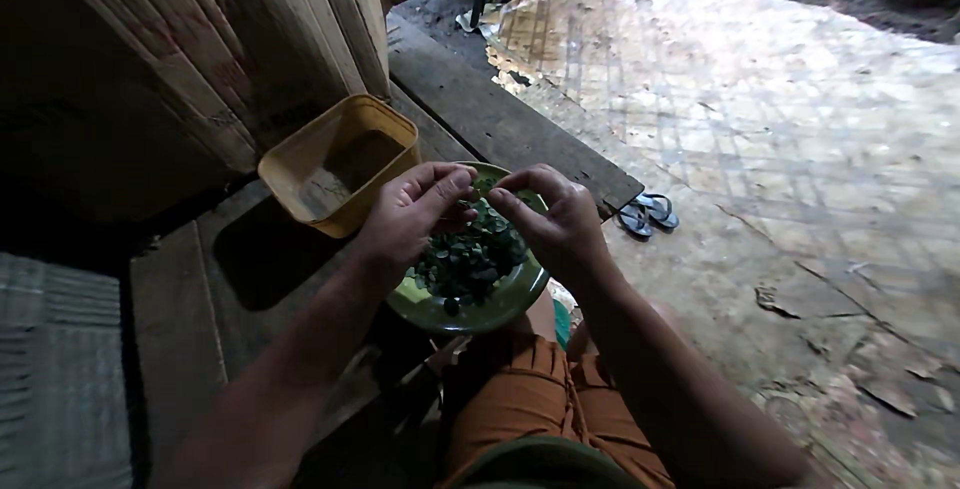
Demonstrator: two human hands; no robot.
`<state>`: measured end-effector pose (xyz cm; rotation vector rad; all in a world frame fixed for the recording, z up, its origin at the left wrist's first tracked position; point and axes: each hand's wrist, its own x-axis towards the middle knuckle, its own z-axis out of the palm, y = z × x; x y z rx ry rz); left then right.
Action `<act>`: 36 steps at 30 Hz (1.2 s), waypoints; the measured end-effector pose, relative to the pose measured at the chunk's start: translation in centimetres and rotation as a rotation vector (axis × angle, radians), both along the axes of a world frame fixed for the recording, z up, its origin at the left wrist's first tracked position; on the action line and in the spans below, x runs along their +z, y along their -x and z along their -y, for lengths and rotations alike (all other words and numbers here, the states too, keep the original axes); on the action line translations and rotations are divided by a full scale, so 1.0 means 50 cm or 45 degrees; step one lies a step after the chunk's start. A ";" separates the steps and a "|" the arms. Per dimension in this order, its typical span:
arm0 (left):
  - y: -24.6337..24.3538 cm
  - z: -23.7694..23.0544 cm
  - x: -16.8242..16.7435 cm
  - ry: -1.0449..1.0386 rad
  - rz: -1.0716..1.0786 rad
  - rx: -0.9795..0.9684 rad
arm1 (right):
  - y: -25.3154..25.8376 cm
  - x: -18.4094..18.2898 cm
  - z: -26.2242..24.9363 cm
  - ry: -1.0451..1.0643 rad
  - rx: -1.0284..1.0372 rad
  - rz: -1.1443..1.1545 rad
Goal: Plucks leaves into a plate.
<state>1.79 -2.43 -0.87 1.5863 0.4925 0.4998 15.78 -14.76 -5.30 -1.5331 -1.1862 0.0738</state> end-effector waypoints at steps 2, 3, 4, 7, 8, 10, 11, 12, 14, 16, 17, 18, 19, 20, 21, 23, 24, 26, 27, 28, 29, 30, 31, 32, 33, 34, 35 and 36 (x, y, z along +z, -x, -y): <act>-0.001 0.000 -0.001 0.017 0.010 -0.025 | -0.002 -0.003 0.000 -0.007 0.013 0.002; -0.001 0.001 -0.004 -0.002 0.031 -0.039 | -0.002 -0.003 -0.001 -0.009 0.018 0.002; -0.002 0.002 -0.009 -0.044 0.056 -0.041 | -0.002 -0.003 -0.001 -0.006 0.023 0.003; -0.003 0.000 -0.022 -0.208 0.082 -0.009 | -0.001 -0.003 -0.003 -0.003 0.045 0.008; -0.003 -0.002 -0.024 -0.241 0.079 0.005 | -0.002 -0.005 -0.002 -0.003 0.051 0.008; -0.001 -0.010 -0.021 -0.269 0.074 0.023 | -0.008 -0.008 0.003 0.012 0.049 -0.004; 0.000 -0.014 -0.019 -0.273 0.074 0.030 | -0.011 -0.008 0.007 0.035 0.043 -0.024; 0.002 -0.018 -0.015 -0.294 0.064 0.034 | -0.014 -0.008 0.011 0.059 0.031 -0.041; 0.005 -0.021 -0.011 -0.404 0.010 0.020 | -0.020 -0.011 0.015 0.077 0.020 -0.055; 0.010 -0.020 -0.009 -0.576 -0.084 -0.055 | -0.025 -0.015 0.015 0.073 0.020 -0.047; 0.010 -0.020 -0.013 -0.641 -0.095 -0.081 | -0.026 -0.018 0.014 0.070 0.022 -0.046; 0.009 -0.020 -0.019 -0.700 -0.077 -0.086 | -0.026 -0.017 0.014 0.071 0.028 -0.053; 0.009 -0.019 -0.025 -0.755 -0.062 -0.079 | -0.023 -0.014 0.014 0.080 0.035 -0.063; 0.008 -0.018 -0.030 -0.808 -0.049 -0.059 | -0.020 -0.010 0.014 0.093 0.051 -0.075; 0.007 -0.018 -0.035 -0.859 -0.036 -0.033 | -0.018 -0.008 0.014 0.099 0.069 -0.084; 0.005 -0.018 -0.040 -0.950 -0.041 0.008 | -0.015 -0.007 0.012 0.101 0.097 -0.093; 0.005 -0.019 -0.041 -0.986 -0.049 0.012 | -0.014 -0.007 0.011 0.099 0.106 -0.095; 0.005 -0.022 -0.042 -1.038 -0.048 0.012 | -0.013 -0.007 0.010 0.109 0.107 -0.083; 0.005 -0.026 -0.041 -1.058 -0.041 0.025 | -0.014 -0.007 0.010 0.114 0.102 -0.071; 0.007 -0.031 -0.037 -1.086 -0.036 0.050 | -0.016 -0.008 0.010 0.122 0.095 -0.057; 0.010 -0.039 -0.029 -1.122 -0.046 0.090 | -0.019 -0.009 0.010 0.127 0.087 -0.035; 0.015 -0.053 -0.019 -1.173 -0.069 0.148 | -0.022 -0.011 0.009 0.136 0.068 -0.003; 0.022 -0.070 -0.009 -1.239 -0.101 0.226 | -0.023 -0.013 0.008 0.151 0.046 0.049; 0.029 -0.090 0.000 -1.311 -0.145 0.310 | -0.023 -0.013 0.007 0.176 0.032 0.092; 0.038 -0.111 0.008 -1.376 -0.209 0.393 | -0.023 -0.015 0.005 0.214 0.027 0.135; 0.047 -0.131 0.015 -1.419 -0.281 0.468 | -0.026 -0.017 0.002 0.256 0.027 0.196; 0.055 -0.150 0.017 -1.456 -0.344 0.539 | -0.027 -0.019 -0.001 0.286 0.039 0.259; 0.062 -0.167 0.018 -1.489 -0.408 0.597 | -0.028 -0.020 -0.002 0.313 0.054 0.325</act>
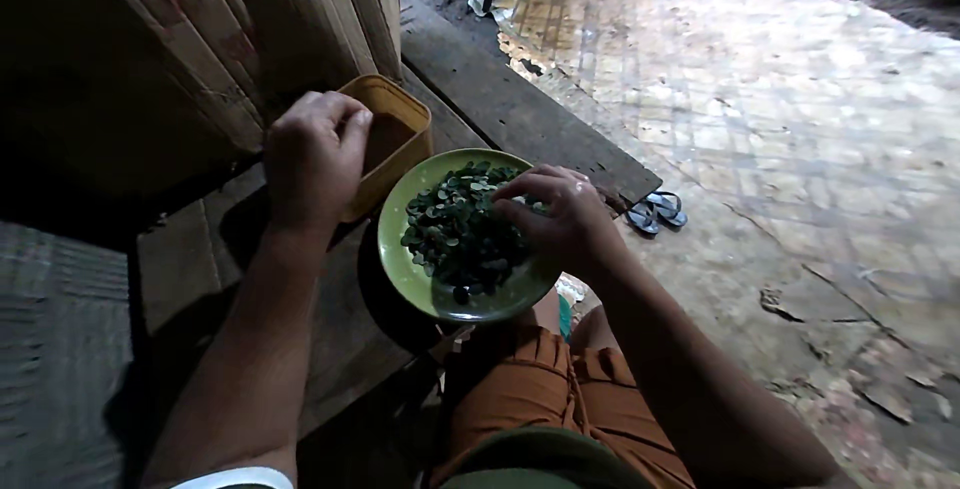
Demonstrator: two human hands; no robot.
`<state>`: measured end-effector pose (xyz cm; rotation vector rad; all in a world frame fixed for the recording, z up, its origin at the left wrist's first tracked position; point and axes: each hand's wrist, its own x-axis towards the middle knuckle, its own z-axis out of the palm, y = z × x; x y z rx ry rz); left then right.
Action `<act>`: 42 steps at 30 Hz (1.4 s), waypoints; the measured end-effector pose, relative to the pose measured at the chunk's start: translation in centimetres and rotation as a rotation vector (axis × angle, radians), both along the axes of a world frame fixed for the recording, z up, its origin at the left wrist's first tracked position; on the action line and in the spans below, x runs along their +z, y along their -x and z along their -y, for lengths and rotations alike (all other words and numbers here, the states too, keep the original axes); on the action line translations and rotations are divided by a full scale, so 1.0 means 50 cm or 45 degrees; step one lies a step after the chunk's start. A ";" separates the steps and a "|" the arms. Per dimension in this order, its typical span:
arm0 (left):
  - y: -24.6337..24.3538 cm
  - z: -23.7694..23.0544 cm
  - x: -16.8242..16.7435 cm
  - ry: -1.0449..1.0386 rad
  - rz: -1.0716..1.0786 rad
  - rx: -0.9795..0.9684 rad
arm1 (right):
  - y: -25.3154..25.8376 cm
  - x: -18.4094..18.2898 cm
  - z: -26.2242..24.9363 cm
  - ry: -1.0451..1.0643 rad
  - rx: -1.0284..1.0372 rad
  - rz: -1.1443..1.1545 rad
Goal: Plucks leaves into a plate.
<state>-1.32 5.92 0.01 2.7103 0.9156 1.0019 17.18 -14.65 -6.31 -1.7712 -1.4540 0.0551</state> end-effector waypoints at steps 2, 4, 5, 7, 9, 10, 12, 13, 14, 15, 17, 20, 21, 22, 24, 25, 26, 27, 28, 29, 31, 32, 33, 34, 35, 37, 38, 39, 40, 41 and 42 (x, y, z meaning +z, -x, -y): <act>0.010 -0.020 0.000 -0.015 -0.097 0.097 | 0.001 -0.001 0.000 0.046 0.042 0.084; 0.012 -0.019 0.003 0.013 -0.201 0.093 | 0.005 0.001 0.001 0.081 0.038 0.131; 0.010 -0.010 0.007 0.034 -0.238 0.049 | 0.009 0.004 0.003 0.100 0.030 0.135; 0.006 0.015 0.015 0.073 -0.324 -0.129 | 0.013 0.008 0.006 0.144 0.013 0.148; 0.004 0.040 0.023 0.166 -0.496 -0.353 | 0.014 0.010 0.011 0.160 0.010 0.159; 0.002 0.051 0.022 0.246 -0.619 -0.441 | 0.014 0.009 0.013 0.151 0.012 0.164; -0.008 0.065 0.005 0.352 -0.833 -0.531 | 0.012 0.006 0.017 0.119 0.010 0.179; -0.015 0.071 -0.002 0.390 -0.932 -0.524 | 0.011 0.004 0.019 0.109 0.005 0.182; -0.022 0.075 -0.010 0.407 -1.003 -0.513 | 0.011 0.003 0.022 0.103 -0.002 0.178; -0.026 0.077 -0.017 0.408 -1.026 -0.517 | 0.011 0.002 0.024 0.097 -0.009 0.164; -0.029 0.075 -0.026 0.382 -0.997 -0.556 | 0.009 0.001 0.027 0.078 -0.026 0.133; -0.023 0.069 -0.019 0.378 -0.754 -0.649 | 0.007 0.004 0.033 0.033 -0.050 0.061; -0.021 0.067 -0.015 0.372 -0.632 -0.682 | 0.008 0.007 0.035 0.008 -0.054 0.023; -0.020 0.067 -0.011 0.388 -0.523 -0.697 | 0.009 0.011 0.038 -0.013 -0.056 -0.016; -0.019 0.074 -0.003 0.477 -0.340 -0.699 | 0.012 0.018 0.044 -0.067 -0.042 -0.109; -0.020 0.080 -0.001 0.552 -0.267 -0.686 | 0.013 0.019 0.046 -0.087 -0.031 -0.153; -0.022 0.086 0.001 0.631 -0.210 -0.667 | 0.015 0.019 0.047 -0.109 -0.019 -0.190; -0.024 0.091 0.003 0.704 -0.160 -0.650 | 0.018 0.019 0.047 -0.131 -0.010 -0.226; -0.026 0.095 0.002 0.765 -0.124 -0.639 | 0.021 0.019 0.046 -0.153 -0.004 -0.257; -0.028 0.098 0.002 0.823 -0.102 -0.635 | 0.024 0.018 0.044 -0.173 0.008 -0.301; -0.031 0.103 0.001 0.913 -0.097 -0.637 | 0.024 0.014 0.038 -0.201 0.032 -0.396; -0.032 0.104 -0.001 0.927 -0.100 -0.646 | 0.023 0.014 0.036 -0.203 0.033 -0.442; -0.033 0.106 -0.002 0.936 -0.102 -0.654 | 0.021 0.015 0.033 -0.206 0.036 -0.487; -0.033 0.107 -0.002 0.939 -0.105 -0.661 | 0.020 0.018 0.030 -0.204 0.040 -0.520; -0.033 0.109 -0.004 0.947 -0.107 -0.673 | 0.020 0.020 0.027 -0.201 0.040 -0.545; -0.034 0.110 -0.009 0.965 -0.100 -0.715 | 0.020 0.023 0.020 -0.203 0.035 -0.551; -0.034 0.111 -0.011 0.991 -0.093 -0.744 | 0.020 0.024 0.017 -0.204 0.035 -0.536; -0.035 0.115 -0.011 1.044 -0.082 -0.772 | 0.020 0.025 0.015 -0.204 0.036 -0.518; -0.037 0.118 -0.010 1.116 -0.070 -0.805 | 0.020 0.025 0.014 -0.205 0.035 -0.505; -0.039 0.118 -0.011 1.182 -0.060 -0.854 | 0.021 0.024 0.014 -0.208 0.033 -0.503; -0.041 0.118 -0.014 1.228 -0.061 -0.906 | 0.022 0.023 0.014 -0.209 0.031 -0.509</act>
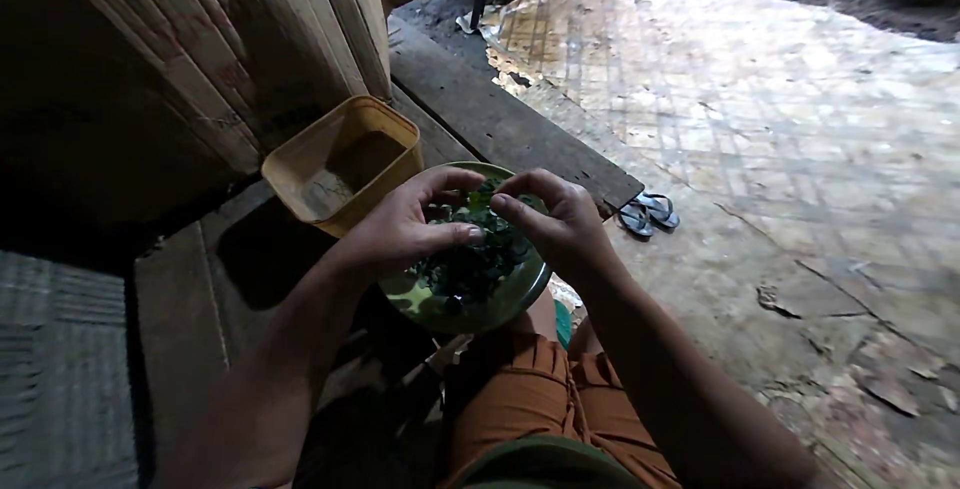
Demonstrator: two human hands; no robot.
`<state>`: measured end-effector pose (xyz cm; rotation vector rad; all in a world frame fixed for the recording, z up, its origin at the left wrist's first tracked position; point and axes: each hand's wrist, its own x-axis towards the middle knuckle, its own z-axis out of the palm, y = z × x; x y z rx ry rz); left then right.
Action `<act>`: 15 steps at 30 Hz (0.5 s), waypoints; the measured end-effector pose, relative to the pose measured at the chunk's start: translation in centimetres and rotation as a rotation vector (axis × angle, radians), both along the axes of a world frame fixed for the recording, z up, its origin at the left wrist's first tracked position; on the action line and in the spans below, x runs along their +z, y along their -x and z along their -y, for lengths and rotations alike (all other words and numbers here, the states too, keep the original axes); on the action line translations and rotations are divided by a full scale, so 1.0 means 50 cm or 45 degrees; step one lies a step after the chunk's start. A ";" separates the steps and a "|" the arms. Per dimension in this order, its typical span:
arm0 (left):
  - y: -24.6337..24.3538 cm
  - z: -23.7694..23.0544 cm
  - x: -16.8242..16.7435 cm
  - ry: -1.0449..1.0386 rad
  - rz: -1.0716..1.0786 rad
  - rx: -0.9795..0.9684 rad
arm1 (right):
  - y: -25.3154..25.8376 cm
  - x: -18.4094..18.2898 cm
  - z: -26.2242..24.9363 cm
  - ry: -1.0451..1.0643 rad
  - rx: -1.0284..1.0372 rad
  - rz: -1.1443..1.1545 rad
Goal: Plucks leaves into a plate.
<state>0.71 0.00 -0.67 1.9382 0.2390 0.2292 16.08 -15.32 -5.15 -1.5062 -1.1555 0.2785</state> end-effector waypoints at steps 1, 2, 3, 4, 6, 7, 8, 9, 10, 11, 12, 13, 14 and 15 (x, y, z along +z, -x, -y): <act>-0.003 0.002 -0.004 0.031 0.020 -0.025 | 0.001 -0.003 -0.001 0.000 -0.001 -0.011; -0.007 0.008 -0.007 0.064 0.044 -0.016 | 0.001 -0.007 -0.001 0.001 -0.002 -0.027; -0.010 0.015 -0.010 0.102 0.064 0.023 | 0.001 -0.010 -0.002 0.004 0.000 -0.048; -0.014 0.021 -0.014 0.128 0.100 0.073 | 0.002 -0.012 -0.003 0.007 0.000 -0.061; -0.021 0.028 -0.025 0.168 0.166 0.211 | 0.006 -0.011 -0.003 0.023 -0.011 -0.090; -0.023 0.030 -0.028 0.186 0.176 0.254 | 0.008 -0.011 -0.003 0.026 -0.019 -0.099; -0.024 0.031 -0.028 0.210 0.176 0.275 | 0.008 -0.011 -0.002 0.024 -0.021 -0.104; -0.023 0.032 -0.026 0.235 0.166 0.282 | 0.006 -0.012 -0.001 0.020 -0.025 -0.112; -0.023 0.033 -0.023 0.253 0.156 0.290 | 0.003 -0.013 0.001 0.021 -0.031 -0.124; -0.021 0.031 -0.019 0.253 0.149 0.298 | -0.001 -0.014 0.004 0.023 -0.038 -0.144; -0.019 0.029 -0.015 0.232 0.143 0.304 | -0.006 -0.014 0.007 0.026 -0.048 -0.173; -0.016 0.025 -0.012 0.215 0.142 0.312 | -0.011 -0.014 0.010 0.023 -0.060 -0.205; -0.014 0.020 -0.011 0.197 0.149 0.311 | -0.017 -0.017 0.012 0.011 -0.067 -0.223; -0.013 0.016 -0.010 0.174 0.151 0.309 | -0.020 -0.019 0.014 -0.003 -0.070 -0.238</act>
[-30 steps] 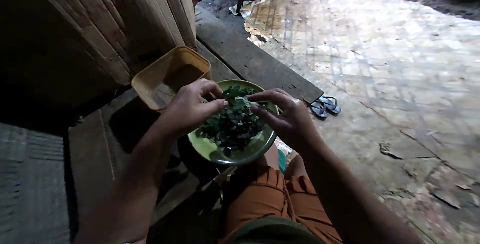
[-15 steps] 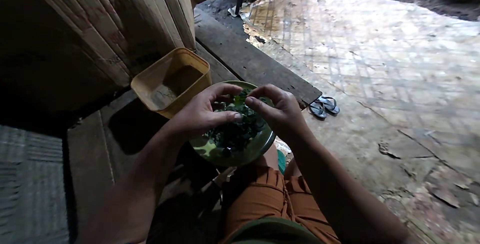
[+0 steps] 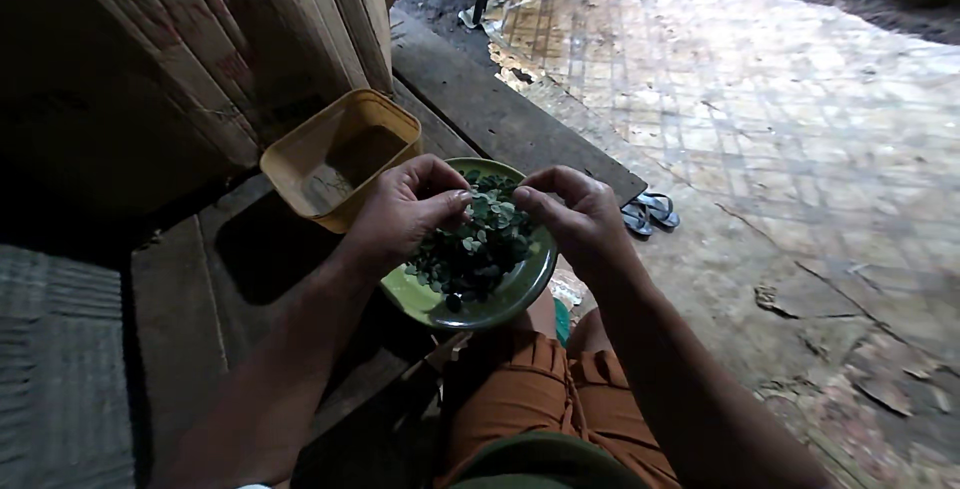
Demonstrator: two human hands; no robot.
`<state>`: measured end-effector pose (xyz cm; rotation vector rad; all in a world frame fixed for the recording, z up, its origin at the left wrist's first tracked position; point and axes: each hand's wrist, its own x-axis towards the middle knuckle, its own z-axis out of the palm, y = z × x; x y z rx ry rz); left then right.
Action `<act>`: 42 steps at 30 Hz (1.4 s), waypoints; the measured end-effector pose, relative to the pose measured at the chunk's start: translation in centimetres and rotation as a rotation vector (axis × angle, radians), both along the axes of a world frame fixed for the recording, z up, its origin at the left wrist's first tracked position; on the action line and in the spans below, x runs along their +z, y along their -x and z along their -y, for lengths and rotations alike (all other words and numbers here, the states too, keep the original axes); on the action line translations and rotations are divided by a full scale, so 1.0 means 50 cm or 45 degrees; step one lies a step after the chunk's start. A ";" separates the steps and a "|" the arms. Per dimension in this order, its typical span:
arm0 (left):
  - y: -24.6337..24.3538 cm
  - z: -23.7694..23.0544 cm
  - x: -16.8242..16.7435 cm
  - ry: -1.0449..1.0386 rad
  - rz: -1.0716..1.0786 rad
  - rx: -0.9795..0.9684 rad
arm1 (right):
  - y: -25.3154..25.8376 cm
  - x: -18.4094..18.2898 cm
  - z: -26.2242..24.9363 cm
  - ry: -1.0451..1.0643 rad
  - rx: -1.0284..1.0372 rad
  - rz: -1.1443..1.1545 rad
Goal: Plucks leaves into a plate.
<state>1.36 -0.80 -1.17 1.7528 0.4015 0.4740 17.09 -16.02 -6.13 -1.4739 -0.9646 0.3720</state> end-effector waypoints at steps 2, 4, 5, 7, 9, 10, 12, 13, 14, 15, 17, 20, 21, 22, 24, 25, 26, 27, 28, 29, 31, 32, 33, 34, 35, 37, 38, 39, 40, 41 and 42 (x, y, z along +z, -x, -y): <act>0.000 -0.002 0.000 -0.099 -0.018 -0.015 | -0.001 0.001 0.002 0.002 -0.001 -0.021; 0.001 0.000 -0.006 -0.285 -0.061 -0.061 | 0.001 0.001 0.001 0.008 0.012 -0.019; 0.001 0.002 -0.009 -0.377 -0.082 -0.073 | 0.002 0.000 0.000 0.005 0.023 -0.003; 0.000 0.007 -0.019 -0.573 -0.063 -0.043 | 0.006 0.001 -0.004 0.007 0.040 0.027; -0.002 0.012 -0.028 -0.683 -0.009 0.022 | 0.013 0.005 -0.007 0.018 0.053 0.046; -0.002 0.014 -0.030 -0.707 0.007 0.053 | 0.016 0.007 -0.009 0.028 0.060 0.042; -0.003 0.015 -0.029 -0.731 -0.018 0.082 | 0.018 0.008 -0.011 0.040 0.076 0.025; -0.002 0.014 -0.029 -0.750 -0.032 0.083 | 0.018 0.009 -0.012 0.046 0.084 0.015; -0.002 0.013 -0.029 -0.774 -0.046 0.086 | 0.019 0.010 -0.013 0.055 0.088 0.009; -0.002 0.012 -0.029 -0.798 -0.053 0.089 | 0.020 0.012 -0.014 0.057 0.095 0.007; -0.002 0.008 -0.030 -0.841 -0.037 0.093 | 0.018 0.012 -0.018 0.018 0.123 0.045; -0.001 0.005 -0.031 -0.869 -0.020 0.104 | 0.017 0.011 -0.026 -0.025 0.123 0.243; 0.000 0.004 -0.030 -0.874 -0.014 0.101 | 0.018 0.011 -0.029 -0.037 0.105 0.297; 0.000 0.001 -0.028 -0.881 -0.010 0.098 | 0.018 0.011 -0.031 -0.046 0.094 0.328; 0.004 -0.005 -0.019 -0.919 -0.031 0.124 | 0.017 0.009 -0.032 -0.061 0.066 0.359; 0.007 -0.013 -0.013 -0.954 -0.043 0.164 | 0.014 0.008 -0.030 -0.050 0.045 0.365; 0.012 -0.024 -0.005 -0.994 -0.059 0.221 | 0.010 0.006 -0.029 -0.034 0.026 0.367; 0.017 -0.038 0.005 -1.036 -0.075 0.289 | 0.007 0.004 -0.027 -0.014 0.017 0.375; 0.024 -0.056 0.014 -1.088 -0.095 0.368 | 0.006 0.003 -0.025 0.020 0.012 0.399; 0.032 -0.075 0.021 -1.140 -0.125 0.445 | 0.006 0.003 -0.023 0.071 0.011 0.445; 0.047 -0.113 0.027 -1.243 -0.211 0.585 | 0.008 0.000 -0.019 0.182 0.034 0.582; 0.053 -0.126 0.027 -1.289 -0.281 0.627 | 0.008 -0.002 -0.018 0.214 0.054 0.649; 0.055 -0.132 0.027 -1.316 -0.347 0.622 | 0.008 -0.003 -0.016 0.244 0.059 0.699; 0.055 -0.131 0.027 -1.331 -0.395 0.563 | 0.008 -0.002 -0.015 0.264 0.047 0.731; 0.052 -0.126 0.025 -1.348 -0.408 0.459 | 0.007 -0.001 -0.013 0.279 0.029 0.743; 0.041 -0.099 0.017 -1.358 -0.381 0.177 | 0.005 -0.001 -0.009 0.285 -0.015 0.739; 0.035 -0.084 0.009 -1.337 -0.346 0.007 | 0.005 0.000 -0.007 0.282 -0.029 0.729; 0.029 -0.069 -0.001 -1.319 -0.326 -0.153 | 0.004 0.000 -0.004 0.281 -0.040 0.717; 0.024 -0.053 -0.009 -1.293 -0.336 -0.283 | 0.003 0.000 -0.002 0.275 -0.049 0.712; 0.018 -0.037 -0.015 -1.270 -0.366 -0.365 | 0.002 -0.002 0.001 0.267 -0.057 0.716; 0.014 -0.024 -0.023 -1.270 -0.387 -0.398 | 0.001 -0.003 0.004 0.264 -0.064 0.726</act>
